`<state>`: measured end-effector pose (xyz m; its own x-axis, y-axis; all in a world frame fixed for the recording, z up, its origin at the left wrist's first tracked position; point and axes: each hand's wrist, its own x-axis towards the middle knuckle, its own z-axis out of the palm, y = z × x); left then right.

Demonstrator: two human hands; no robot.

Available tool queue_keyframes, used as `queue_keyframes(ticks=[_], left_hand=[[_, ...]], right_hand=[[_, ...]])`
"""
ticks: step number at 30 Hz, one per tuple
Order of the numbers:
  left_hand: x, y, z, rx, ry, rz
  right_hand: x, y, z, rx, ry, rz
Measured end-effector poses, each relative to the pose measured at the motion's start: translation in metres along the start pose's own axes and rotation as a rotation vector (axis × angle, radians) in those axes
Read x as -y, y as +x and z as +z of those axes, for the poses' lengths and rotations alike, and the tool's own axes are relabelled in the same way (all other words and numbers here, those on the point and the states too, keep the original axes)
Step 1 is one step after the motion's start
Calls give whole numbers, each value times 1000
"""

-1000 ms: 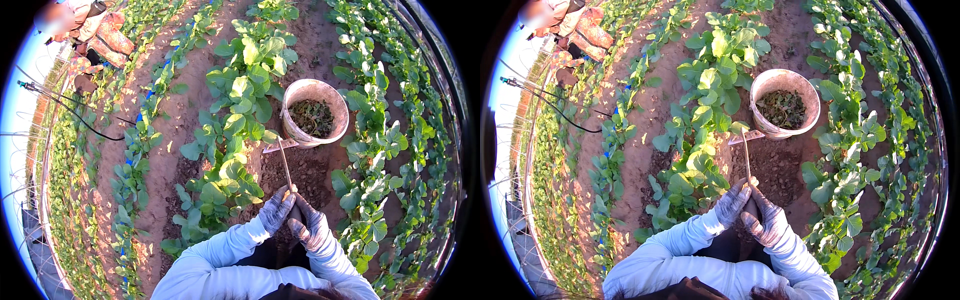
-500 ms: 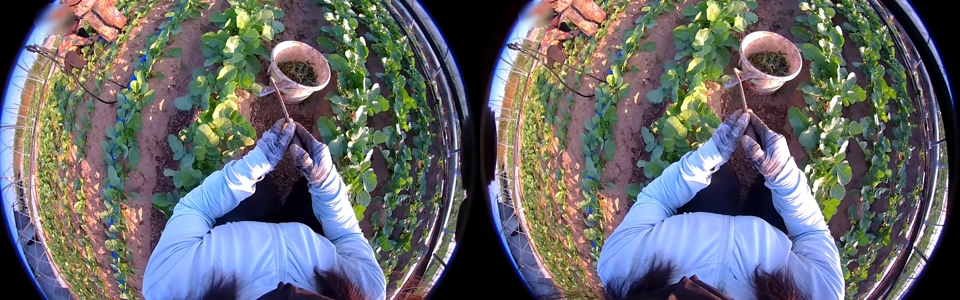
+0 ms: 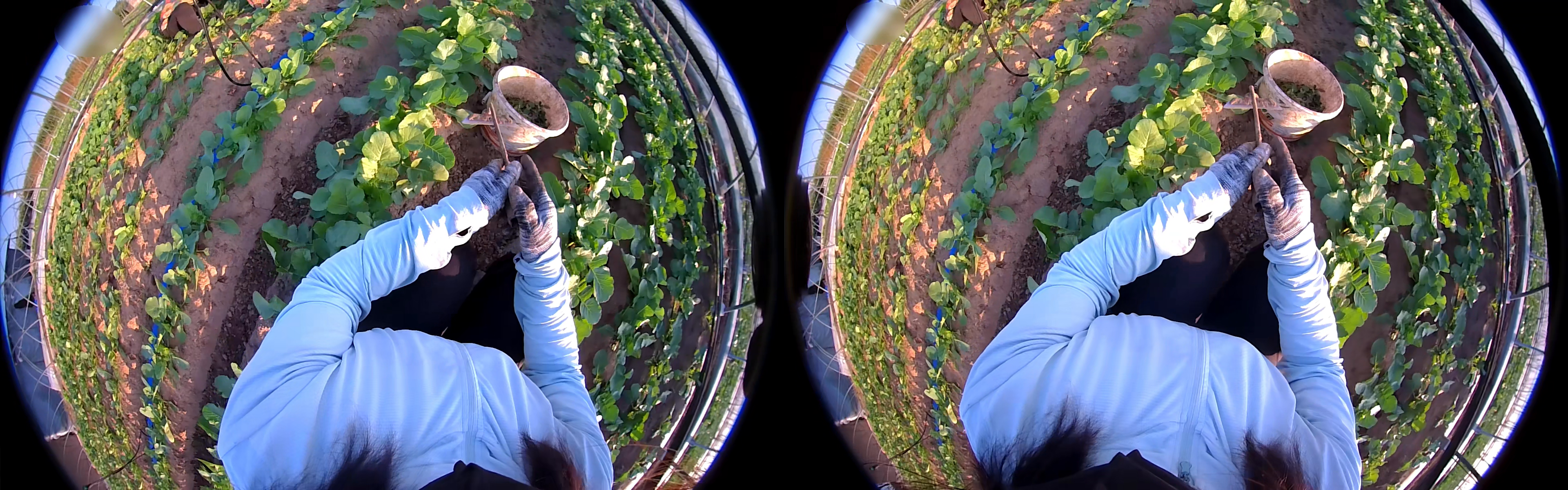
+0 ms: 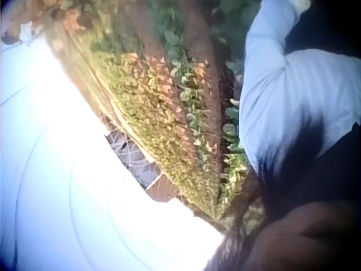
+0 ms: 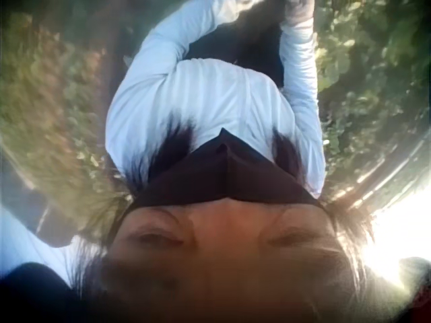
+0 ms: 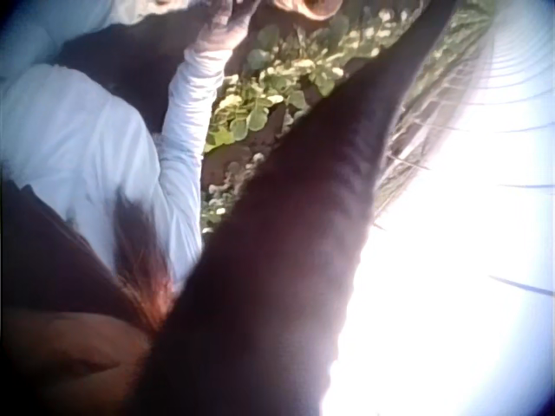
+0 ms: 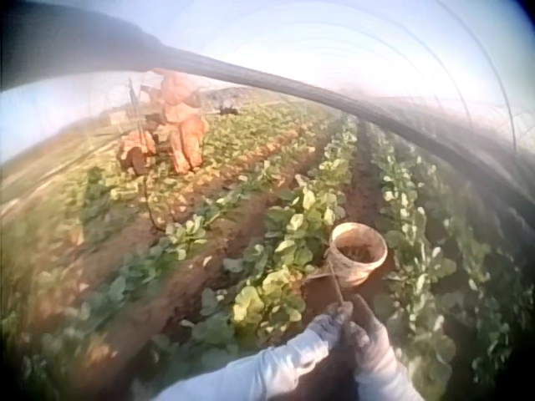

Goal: The person kneels in a garden bed and uses a hand hoe to loosen soil and remove weeds around leafy green plants. They pull out the weeds by hand and place them into a nearby bucket.

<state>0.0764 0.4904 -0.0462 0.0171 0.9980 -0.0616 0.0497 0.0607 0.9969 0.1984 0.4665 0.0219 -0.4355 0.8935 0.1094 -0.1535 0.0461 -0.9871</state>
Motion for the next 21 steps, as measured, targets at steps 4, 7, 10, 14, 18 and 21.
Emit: queue_keyframes(ticks=[4,7,10,14,18,21], left_hand=[[-41,-30,6,-35,-60,-164],[-58,-40,12,-79,20,-99],[-78,-60,10,-76,-211,-61],[-63,-49,18,1,-556,-66],[-57,-40,15,85,-801,-137],[-13,-16,13,69,-636,-5]], right_hand=[[10,-17,12,-71,18,-45],[12,-26,14,-74,57,-88],[13,-30,25,-160,46,-109],[10,-29,29,-218,19,-124],[13,-28,8,-107,-68,-19],[15,-14,-2,-172,-216,239]])
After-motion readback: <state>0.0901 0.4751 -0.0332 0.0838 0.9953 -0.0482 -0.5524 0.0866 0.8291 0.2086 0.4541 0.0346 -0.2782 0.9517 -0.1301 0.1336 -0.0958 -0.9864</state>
